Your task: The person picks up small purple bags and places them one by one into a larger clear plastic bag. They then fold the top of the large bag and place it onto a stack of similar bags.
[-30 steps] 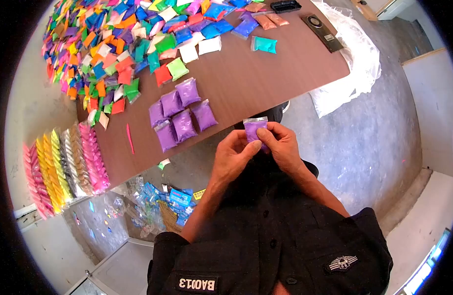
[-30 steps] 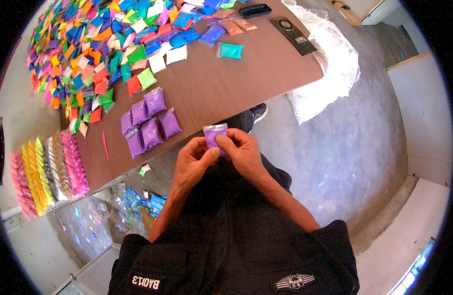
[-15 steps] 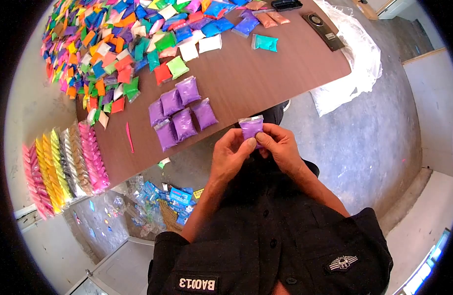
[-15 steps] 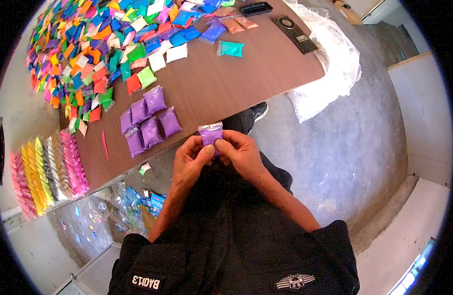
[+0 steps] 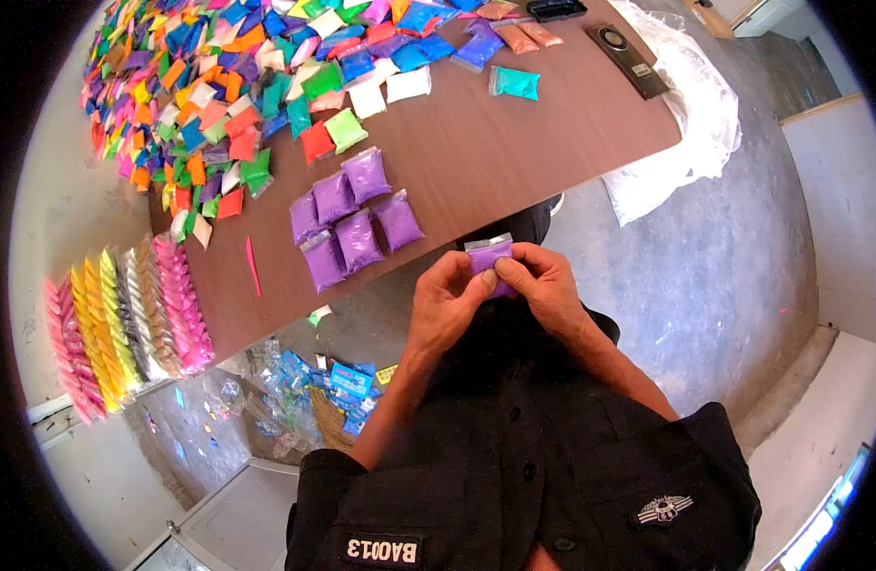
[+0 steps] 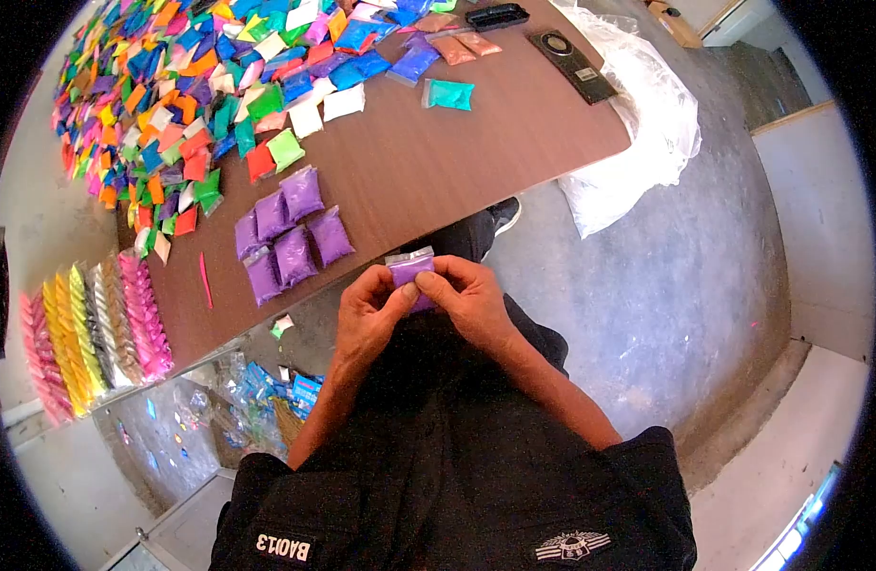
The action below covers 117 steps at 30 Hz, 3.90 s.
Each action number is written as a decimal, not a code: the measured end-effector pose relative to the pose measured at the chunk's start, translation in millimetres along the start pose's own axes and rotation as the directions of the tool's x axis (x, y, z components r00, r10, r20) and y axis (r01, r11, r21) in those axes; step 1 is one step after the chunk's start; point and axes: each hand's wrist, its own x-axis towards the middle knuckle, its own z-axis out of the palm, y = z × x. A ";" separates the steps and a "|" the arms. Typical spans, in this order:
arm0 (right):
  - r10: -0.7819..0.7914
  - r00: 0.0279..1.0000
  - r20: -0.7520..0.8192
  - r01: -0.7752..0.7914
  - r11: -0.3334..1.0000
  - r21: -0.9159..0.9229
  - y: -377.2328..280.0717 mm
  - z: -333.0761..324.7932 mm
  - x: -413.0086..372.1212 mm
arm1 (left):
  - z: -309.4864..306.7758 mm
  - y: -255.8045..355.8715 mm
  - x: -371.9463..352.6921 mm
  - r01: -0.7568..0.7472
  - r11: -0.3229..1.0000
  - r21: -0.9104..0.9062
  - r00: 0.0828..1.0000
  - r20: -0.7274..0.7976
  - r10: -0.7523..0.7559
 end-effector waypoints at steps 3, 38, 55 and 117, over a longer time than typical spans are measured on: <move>-0.050 0.999 -0.002 0.050 0.999 0.023 4.8 -2.0 2.3 | 1.7 -3.5 -1.0 -0.004 1.000 -0.025 0.999 -0.035 0.003; -0.121 0.992 -0.023 0.118 0.989 -0.087 8.7 -0.6 0.5 | 0.9 -3.8 -2.4 0.003 1.000 0.009 0.996 -0.091 -0.002; -0.090 0.983 -0.159 0.100 0.993 0.060 12.4 9.2 0.7 | 4.5 -9.5 -6.5 0.018 1.000 -0.024 1.000 -0.003 -0.018; -0.100 0.995 0.030 0.103 0.986 -0.128 17.5 4.5 -2.8 | -9.0 -19.3 -9.5 -0.014 1.000 0.022 0.997 -0.074 0.015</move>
